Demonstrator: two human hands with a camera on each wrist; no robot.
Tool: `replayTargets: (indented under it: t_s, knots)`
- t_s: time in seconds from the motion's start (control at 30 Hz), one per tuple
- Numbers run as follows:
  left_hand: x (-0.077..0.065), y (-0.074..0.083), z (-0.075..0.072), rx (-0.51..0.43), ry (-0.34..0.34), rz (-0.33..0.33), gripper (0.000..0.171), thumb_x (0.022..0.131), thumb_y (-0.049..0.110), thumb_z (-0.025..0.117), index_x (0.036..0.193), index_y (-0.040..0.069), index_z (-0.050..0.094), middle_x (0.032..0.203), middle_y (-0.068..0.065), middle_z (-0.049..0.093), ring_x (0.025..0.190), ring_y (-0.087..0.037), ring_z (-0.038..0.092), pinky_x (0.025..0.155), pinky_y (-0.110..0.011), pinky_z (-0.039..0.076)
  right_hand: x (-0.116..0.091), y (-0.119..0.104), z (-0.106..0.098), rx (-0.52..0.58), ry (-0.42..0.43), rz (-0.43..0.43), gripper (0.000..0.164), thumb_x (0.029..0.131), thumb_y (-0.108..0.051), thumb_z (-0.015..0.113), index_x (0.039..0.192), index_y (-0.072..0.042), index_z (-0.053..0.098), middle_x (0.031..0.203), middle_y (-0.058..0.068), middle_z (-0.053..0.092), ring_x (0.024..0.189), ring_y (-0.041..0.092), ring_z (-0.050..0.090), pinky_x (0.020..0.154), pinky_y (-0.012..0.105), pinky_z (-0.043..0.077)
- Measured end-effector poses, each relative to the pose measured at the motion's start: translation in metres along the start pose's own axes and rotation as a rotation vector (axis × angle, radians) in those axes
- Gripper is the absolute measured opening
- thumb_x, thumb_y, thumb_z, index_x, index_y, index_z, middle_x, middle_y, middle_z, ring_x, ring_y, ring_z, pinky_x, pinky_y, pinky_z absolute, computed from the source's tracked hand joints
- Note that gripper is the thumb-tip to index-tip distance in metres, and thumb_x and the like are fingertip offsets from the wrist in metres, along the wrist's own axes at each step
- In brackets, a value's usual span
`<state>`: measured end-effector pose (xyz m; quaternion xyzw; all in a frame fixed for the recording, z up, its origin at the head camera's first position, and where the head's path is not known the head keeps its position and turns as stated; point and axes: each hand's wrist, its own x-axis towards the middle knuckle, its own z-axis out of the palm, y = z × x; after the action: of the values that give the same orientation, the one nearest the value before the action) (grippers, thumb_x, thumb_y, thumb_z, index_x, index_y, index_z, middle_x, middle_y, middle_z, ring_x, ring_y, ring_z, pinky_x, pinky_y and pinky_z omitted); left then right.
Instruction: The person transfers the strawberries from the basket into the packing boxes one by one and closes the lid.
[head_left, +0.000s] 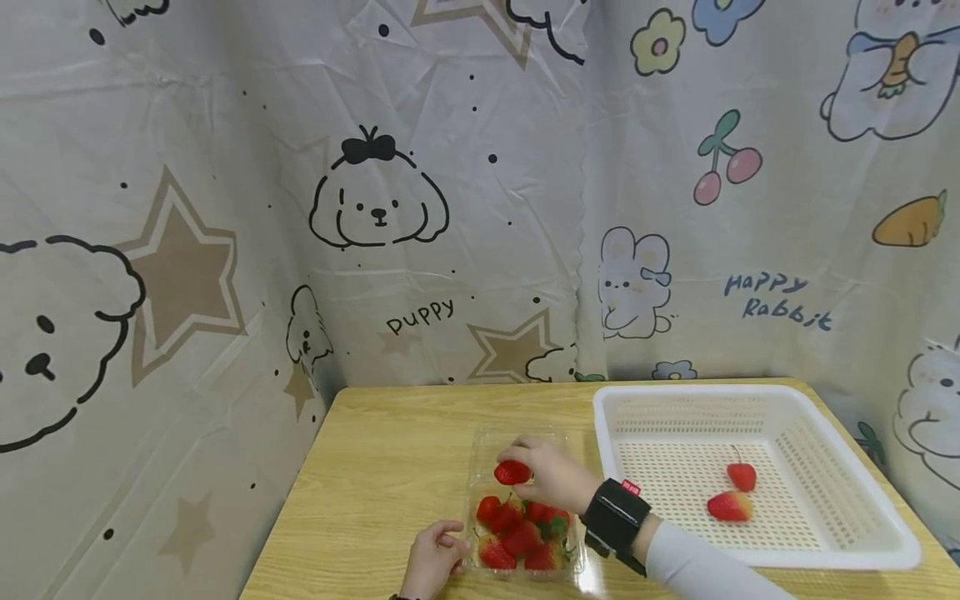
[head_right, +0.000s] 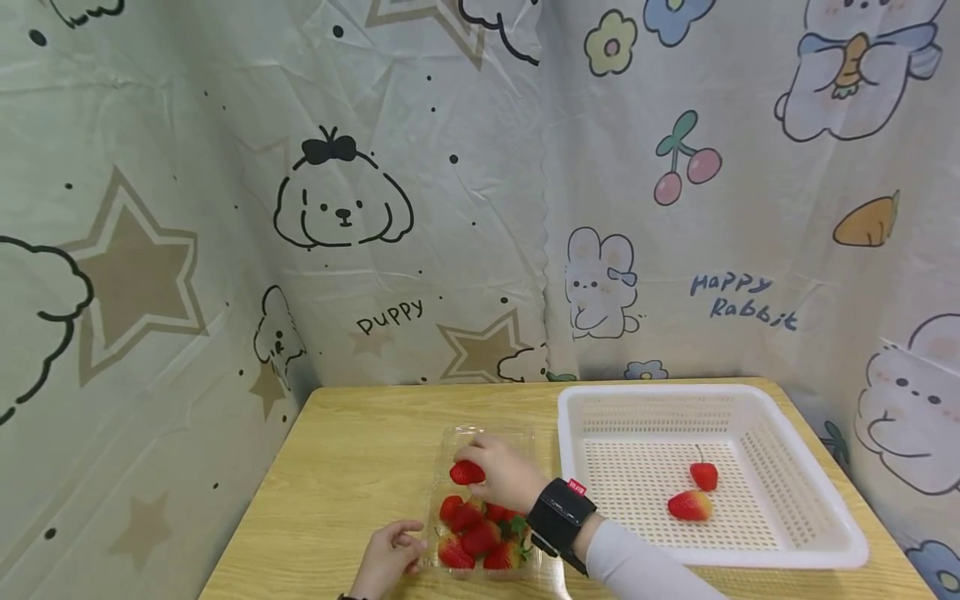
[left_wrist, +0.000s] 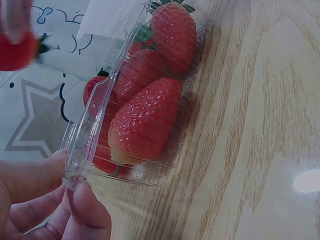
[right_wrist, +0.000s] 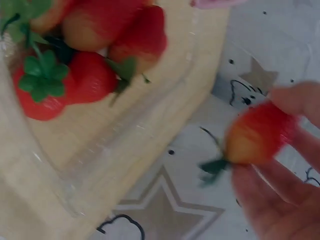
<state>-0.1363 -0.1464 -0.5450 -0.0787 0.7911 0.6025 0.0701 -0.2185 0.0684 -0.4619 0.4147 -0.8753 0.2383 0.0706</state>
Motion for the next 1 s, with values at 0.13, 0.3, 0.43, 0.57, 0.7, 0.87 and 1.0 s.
replayTargets:
  t_s: [0.13,0.3,0.43,0.57,0.7,0.87,1.0]
  knots:
    - [0.000,0.000,0.000,-0.008,0.005,-0.002,0.031,0.079,-0.001,0.064,0.105,-0.015,0.054,0.068,-0.003,0.053,0.053,-0.008,0.051,0.051,-0.026,0.050,-0.005,0.002,0.012,0.023,-0.206,0.073,0.034,0.072,-0.014,0.074,0.104,-0.009,0.065,0.097,0.005,0.060,0.085,0.015,0.057,0.071,0.024,0.050]
    - [0.000,-0.001,0.001,-0.014,0.010,0.006,0.032,0.079,-0.001,0.065,0.105,-0.015,0.054,0.069,-0.003,0.053,0.053,-0.008,0.051,0.051,-0.025,0.051,-0.014,0.005,0.024,0.057,-0.329,0.151,0.031,0.068,-0.010,0.075,0.097,-0.008,0.065,0.088,0.002,0.059,0.076,0.013,0.054,0.066,0.024,0.047]
    - [0.000,-0.003,0.001,-0.011,0.009,0.004,0.031,0.079,-0.001,0.065,0.105,-0.015,0.055,0.069,-0.003,0.053,0.053,-0.008,0.051,0.051,-0.025,0.051,-0.022,0.009,0.035,0.005,-0.332,0.163,0.030,0.065,-0.012,0.077,0.092,-0.012,0.064,0.083,-0.003,0.058,0.073,0.012,0.053,0.062,0.025,0.045]
    - [0.001,-0.003,0.001,-0.008,0.012,-0.002,0.032,0.079,-0.001,0.065,0.105,-0.015,0.055,0.069,-0.003,0.054,0.054,-0.008,0.052,0.051,-0.026,0.051,-0.023,0.011,0.041,-0.010,-0.323,0.181,0.032,0.064,-0.015,0.079,0.092,-0.015,0.064,0.082,-0.005,0.054,0.073,0.012,0.052,0.062,0.025,0.044]
    - [0.002,-0.003,0.001,-0.008,0.016,-0.005,0.032,0.079,-0.001,0.065,0.106,-0.014,0.055,0.069,-0.003,0.053,0.054,-0.008,0.053,0.052,-0.027,0.051,-0.023,0.010,0.041,-0.018,-0.326,0.191,0.034,0.063,-0.015,0.080,0.093,-0.014,0.064,0.081,-0.003,0.053,0.072,0.013,0.051,0.061,0.025,0.044]
    - [0.001,-0.002,0.001,-0.015,0.012,0.004,0.032,0.079,0.000,0.065,0.105,-0.015,0.054,0.069,-0.003,0.052,0.053,-0.008,0.052,0.052,-0.028,0.051,-0.024,0.008,0.041,-0.049,-0.330,0.202,0.035,0.062,-0.016,0.081,0.092,-0.013,0.063,0.080,-0.003,0.053,0.072,0.013,0.052,0.061,0.026,0.044]
    - [-0.001,-0.002,0.001,-0.014,0.010,0.019,0.032,0.079,0.000,0.065,0.105,-0.015,0.054,0.069,-0.003,0.053,0.053,-0.008,0.052,0.051,-0.026,0.051,-0.024,0.009,0.041,-0.037,-0.335,0.195,0.036,0.062,-0.017,0.080,0.094,-0.013,0.063,0.082,-0.002,0.053,0.074,0.014,0.054,0.063,0.027,0.046]
